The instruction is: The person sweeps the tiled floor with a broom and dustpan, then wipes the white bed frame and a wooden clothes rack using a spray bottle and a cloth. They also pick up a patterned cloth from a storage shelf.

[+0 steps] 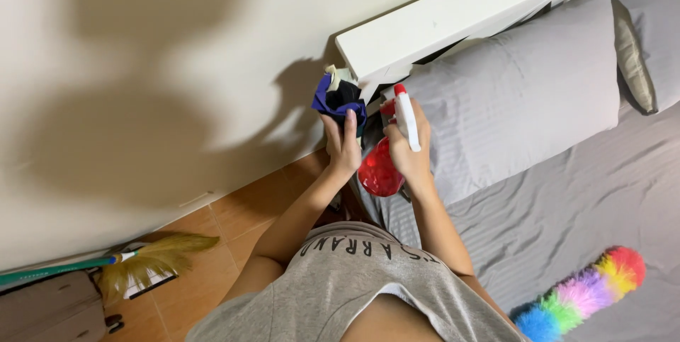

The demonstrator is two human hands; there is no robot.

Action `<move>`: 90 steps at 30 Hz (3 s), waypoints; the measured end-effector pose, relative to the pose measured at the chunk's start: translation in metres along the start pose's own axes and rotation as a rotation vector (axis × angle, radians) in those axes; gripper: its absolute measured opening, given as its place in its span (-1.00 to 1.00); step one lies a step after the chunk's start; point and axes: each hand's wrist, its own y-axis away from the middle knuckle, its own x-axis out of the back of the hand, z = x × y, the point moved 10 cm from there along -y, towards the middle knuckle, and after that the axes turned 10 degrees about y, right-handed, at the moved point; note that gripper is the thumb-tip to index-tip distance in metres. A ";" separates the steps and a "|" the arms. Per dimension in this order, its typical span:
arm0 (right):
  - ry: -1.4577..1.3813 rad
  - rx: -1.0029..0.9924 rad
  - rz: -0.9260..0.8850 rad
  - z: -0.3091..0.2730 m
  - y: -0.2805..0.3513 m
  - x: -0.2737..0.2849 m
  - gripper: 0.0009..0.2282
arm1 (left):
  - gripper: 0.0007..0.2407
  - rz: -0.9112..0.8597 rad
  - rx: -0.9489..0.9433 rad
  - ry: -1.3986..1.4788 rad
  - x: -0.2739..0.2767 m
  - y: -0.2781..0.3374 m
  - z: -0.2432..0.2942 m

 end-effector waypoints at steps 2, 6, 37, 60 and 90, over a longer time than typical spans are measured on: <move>-0.018 0.011 0.017 0.001 -0.001 0.003 -0.69 | -0.45 -0.035 -0.022 -0.010 -0.005 0.001 0.005; 0.055 -0.124 -0.026 0.010 -0.003 0.003 -0.72 | -0.48 -0.023 -0.061 0.017 -0.008 0.000 0.014; 0.131 0.114 -0.015 -0.003 -0.010 0.034 -0.77 | -0.43 -0.027 -0.345 -0.123 -0.031 -0.002 0.056; 0.106 0.083 0.028 0.022 -0.004 0.067 -0.68 | -0.42 -0.563 -0.518 -1.124 -0.102 -0.091 0.062; 0.064 -0.138 0.088 0.055 0.000 0.077 -0.69 | -0.38 -0.783 -0.603 -1.164 -0.233 -0.120 -0.049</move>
